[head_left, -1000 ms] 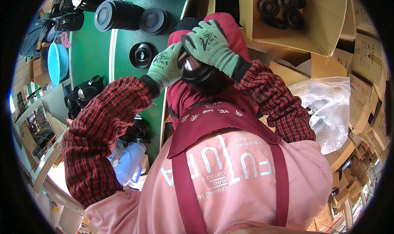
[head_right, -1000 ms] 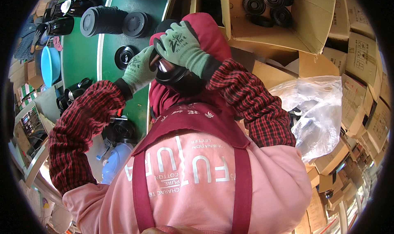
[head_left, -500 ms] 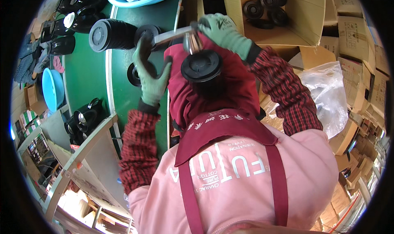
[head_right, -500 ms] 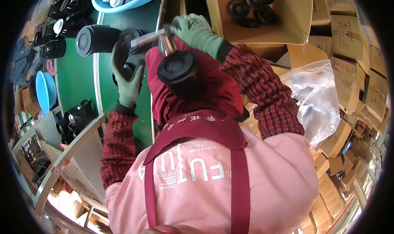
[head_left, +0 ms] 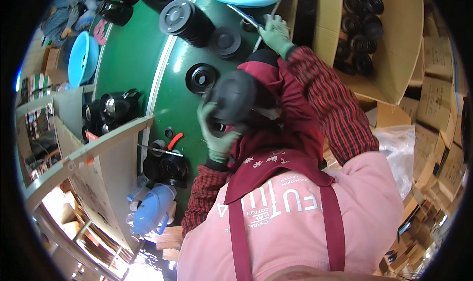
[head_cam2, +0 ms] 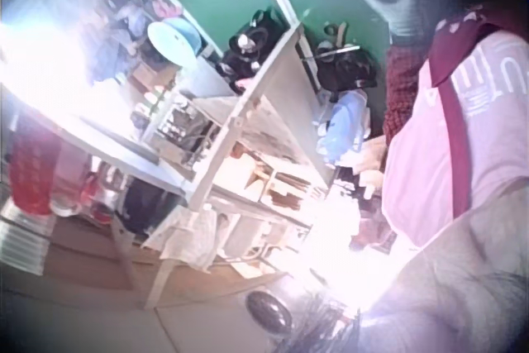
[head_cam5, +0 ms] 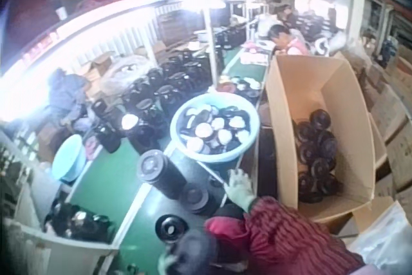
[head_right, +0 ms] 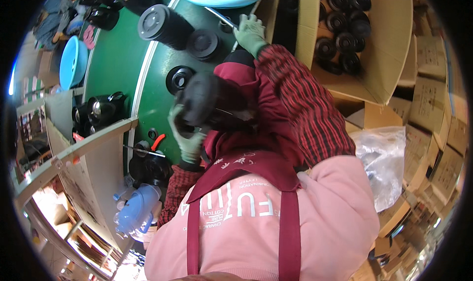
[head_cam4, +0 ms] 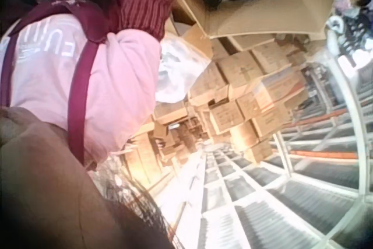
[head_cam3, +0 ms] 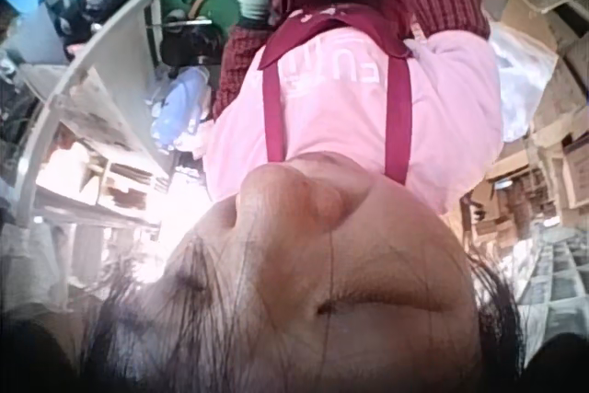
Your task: The person assembles black kettles by inserting a metal rod into the base, attaching a lid, and placing a white circular insert into the top. They handle each kettle one at a time, inspecting the interior and exterior before moving to the next unit.
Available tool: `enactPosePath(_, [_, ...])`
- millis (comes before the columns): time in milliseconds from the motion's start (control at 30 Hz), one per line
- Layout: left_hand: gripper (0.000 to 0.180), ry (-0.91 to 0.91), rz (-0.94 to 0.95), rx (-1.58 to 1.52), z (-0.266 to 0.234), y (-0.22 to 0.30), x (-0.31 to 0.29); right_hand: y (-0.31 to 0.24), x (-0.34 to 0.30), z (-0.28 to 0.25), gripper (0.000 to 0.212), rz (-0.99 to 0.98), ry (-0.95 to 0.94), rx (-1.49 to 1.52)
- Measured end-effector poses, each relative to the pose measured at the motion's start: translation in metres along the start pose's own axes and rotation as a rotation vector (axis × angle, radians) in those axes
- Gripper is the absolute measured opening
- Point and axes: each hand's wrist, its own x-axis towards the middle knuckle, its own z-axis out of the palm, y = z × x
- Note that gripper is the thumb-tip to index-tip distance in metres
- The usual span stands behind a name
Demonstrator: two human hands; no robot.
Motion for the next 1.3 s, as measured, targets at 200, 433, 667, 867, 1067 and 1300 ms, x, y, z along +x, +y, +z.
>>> enactPosePath(200, [0.093, 0.29, -1.066, -1.101, -0.113, -0.072, -0.03, -0.064, -0.161, -0.052, 0.059, -0.388, -0.687, 0.906])
enactPosePath(433, [0.058, 0.21, -0.938, -0.839, -0.133, -0.114, -0.029, -0.143, -0.203, -0.025, 0.043, -0.683, -0.448, 0.475])
enactPosePath(667, [0.055, 0.262, -0.797, -0.507, -0.135, -0.118, -0.003, -0.143, -0.163, -0.027, 0.042, -0.597, -0.465, 0.514])
enactPosePath(867, [0.061, 0.761, -0.147, -0.053, -0.101, -0.062, 0.002, -0.092, -0.03, -0.059, 0.043, -0.425, 0.097, 0.408])
enactPosePath(1067, [0.088, 0.193, -0.054, 0.912, -0.109, -0.014, 0.021, 0.003, 0.162, -0.042, 0.082, -0.121, 0.128, -0.282])
enactPosePath(1300, [0.075, 0.054, -0.055, 1.123, -0.122, -0.022, 0.02, 0.031, 0.245, -0.002, 0.097, 0.074, -0.161, -0.155])
